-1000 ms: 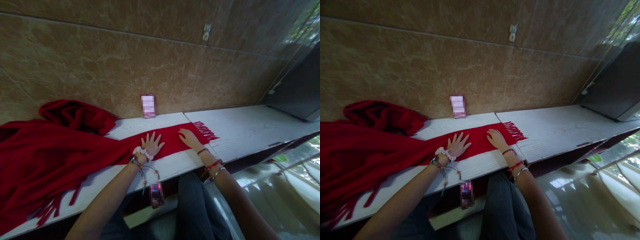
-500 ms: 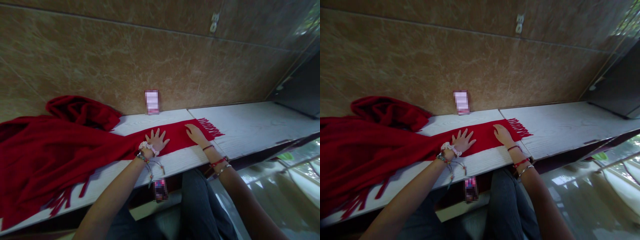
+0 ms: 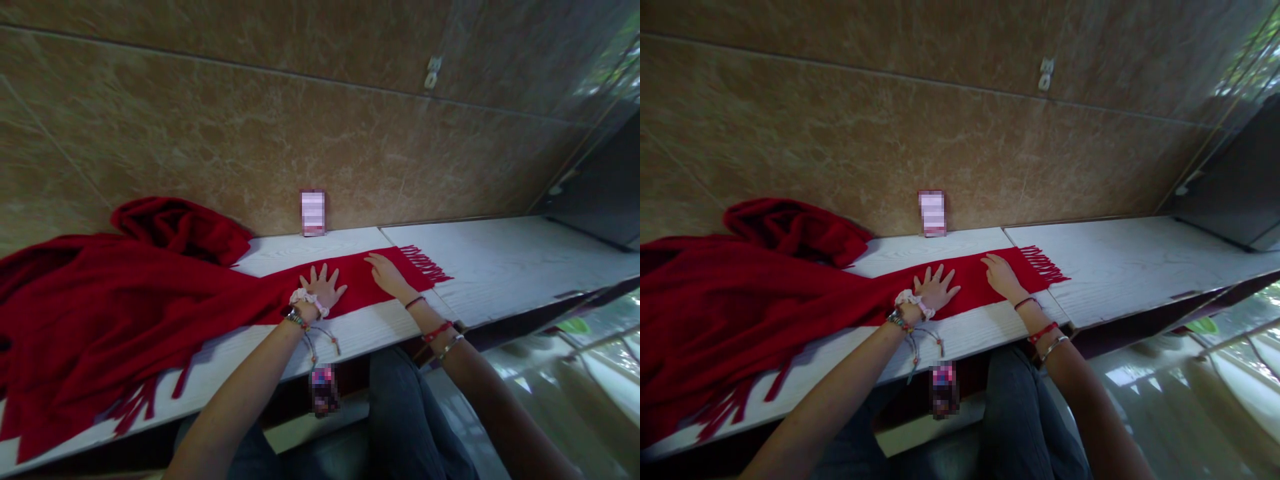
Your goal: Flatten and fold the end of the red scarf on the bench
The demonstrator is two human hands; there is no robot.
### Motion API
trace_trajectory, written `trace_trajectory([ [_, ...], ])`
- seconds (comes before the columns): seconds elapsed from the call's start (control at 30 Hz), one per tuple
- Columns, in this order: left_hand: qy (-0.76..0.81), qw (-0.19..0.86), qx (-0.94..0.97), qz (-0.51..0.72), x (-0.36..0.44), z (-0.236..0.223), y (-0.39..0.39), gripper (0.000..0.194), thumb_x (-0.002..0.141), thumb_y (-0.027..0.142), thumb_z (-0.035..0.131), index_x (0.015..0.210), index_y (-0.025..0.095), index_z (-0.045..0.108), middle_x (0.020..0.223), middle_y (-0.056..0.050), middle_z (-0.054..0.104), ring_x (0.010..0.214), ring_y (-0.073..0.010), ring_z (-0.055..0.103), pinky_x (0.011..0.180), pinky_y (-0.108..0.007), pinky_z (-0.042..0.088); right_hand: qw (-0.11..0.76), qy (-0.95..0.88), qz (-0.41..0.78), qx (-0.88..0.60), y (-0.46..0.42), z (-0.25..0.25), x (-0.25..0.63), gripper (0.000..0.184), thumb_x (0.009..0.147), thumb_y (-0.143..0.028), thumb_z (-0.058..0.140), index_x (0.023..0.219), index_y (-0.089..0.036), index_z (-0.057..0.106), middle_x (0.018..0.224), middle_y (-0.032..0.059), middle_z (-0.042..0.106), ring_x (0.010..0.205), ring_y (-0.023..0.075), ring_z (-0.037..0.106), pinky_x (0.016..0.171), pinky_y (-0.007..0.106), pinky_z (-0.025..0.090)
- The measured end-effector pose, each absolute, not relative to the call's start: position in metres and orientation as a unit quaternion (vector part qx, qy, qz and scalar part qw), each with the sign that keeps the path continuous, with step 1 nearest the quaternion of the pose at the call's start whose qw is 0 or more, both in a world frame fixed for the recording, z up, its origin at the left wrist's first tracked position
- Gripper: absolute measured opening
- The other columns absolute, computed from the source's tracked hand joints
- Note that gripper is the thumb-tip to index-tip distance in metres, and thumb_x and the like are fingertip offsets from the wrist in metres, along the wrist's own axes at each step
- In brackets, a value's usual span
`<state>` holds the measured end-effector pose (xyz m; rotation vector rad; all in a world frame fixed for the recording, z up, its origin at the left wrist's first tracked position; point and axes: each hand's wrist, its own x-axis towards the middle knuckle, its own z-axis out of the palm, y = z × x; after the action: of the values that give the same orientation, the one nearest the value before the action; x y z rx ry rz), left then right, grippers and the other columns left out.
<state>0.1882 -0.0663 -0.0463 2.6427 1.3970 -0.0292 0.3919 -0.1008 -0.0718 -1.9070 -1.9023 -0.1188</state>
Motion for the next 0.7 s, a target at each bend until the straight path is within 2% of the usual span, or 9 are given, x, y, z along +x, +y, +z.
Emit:
trace_trajectory([
  [0.17, 0.473, 0.074, 0.878, -0.006, 0.187, -0.052, -0.062, 0.056, 0.09, 0.052, 0.022, 0.141, 0.03, 0.028, 0.151, -0.005, 0.013, 0.137, -0.0359, 0.008, 0.102, -0.065, 0.017, 0.169, -0.745, -0.039, -0.644, -0.094, -0.072, 0.369, 0.04, 0.089, -0.025, 0.038, 0.127, -0.017, 0.051, 0.135, 0.0119, 0.048, 0.128, 0.0215, 0.039, 0.105, 0.046, 0.031],
  [0.27, 0.485, 0.077, 0.871, -0.015, 0.188, -0.059, -0.057, 0.054, 0.09, 0.05, 0.024, 0.14, 0.033, 0.027, 0.152, -0.005, 0.012, 0.137, -0.0362, 0.008, 0.101, -0.066, 0.016, 0.133, -0.748, -0.041, -0.649, -0.097, -0.076, 0.388, 0.039, 0.09, -0.025, 0.037, 0.126, -0.018, 0.051, 0.135, 0.0116, 0.048, 0.128, 0.0215, 0.04, 0.106, 0.048, 0.028],
  [0.37, 0.487, 0.069, 0.87, -0.012, 0.189, -0.062, -0.056, 0.054, 0.089, 0.049, 0.024, 0.14, 0.033, 0.027, 0.152, -0.005, 0.012, 0.137, -0.0368, 0.008, 0.101, -0.066, 0.016, 0.128, -0.712, -0.033, -0.689, -0.098, -0.075, 0.419, 0.04, 0.09, -0.025, 0.036, 0.127, -0.019, 0.05, 0.137, 0.0114, 0.045, 0.129, 0.0234, 0.038, 0.103, 0.051, 0.032],
  [0.47, 0.483, 0.056, 0.874, -0.007, 0.189, -0.058, -0.058, 0.052, 0.089, 0.047, 0.027, 0.139, 0.032, 0.03, 0.15, -0.007, 0.019, 0.135, -0.0381, 0.014, 0.098, -0.067, 0.021, 0.128, -0.679, -0.024, -0.722, -0.092, -0.069, 0.437, 0.042, 0.09, -0.028, 0.038, 0.13, -0.019, 0.048, 0.138, 0.0132, 0.044, 0.128, 0.0257, 0.038, 0.102, 0.051, 0.034],
  [0.6, 0.494, -0.001, 0.868, 0.056, 0.188, -0.05, -0.059, 0.048, 0.09, 0.038, 0.029, 0.136, 0.027, 0.039, 0.141, -0.012, 0.037, 0.129, -0.0325, 0.032, 0.097, -0.06, 0.031, 0.144, -0.7, -0.024, -0.699, -0.077, -0.063, 0.428, 0.045, 0.091, -0.032, 0.038, 0.133, -0.016, 0.043, 0.139, 0.0139, 0.042, 0.131, 0.0246, 0.034, 0.105, 0.047, 0.031],
  [0.7, 0.526, 0.008, 0.85, 0.041, 0.187, -0.049, -0.057, 0.049, 0.09, 0.042, 0.027, 0.137, 0.029, 0.037, 0.146, -0.01, 0.03, 0.132, -0.0355, 0.025, 0.097, -0.065, 0.027, 0.128, -0.722, -0.014, -0.679, -0.073, -0.067, 0.416, 0.044, 0.092, -0.033, 0.036, 0.133, -0.019, 0.043, 0.141, 0.0117, 0.04, 0.132, 0.025, 0.033, 0.105, 0.051, 0.029],
])
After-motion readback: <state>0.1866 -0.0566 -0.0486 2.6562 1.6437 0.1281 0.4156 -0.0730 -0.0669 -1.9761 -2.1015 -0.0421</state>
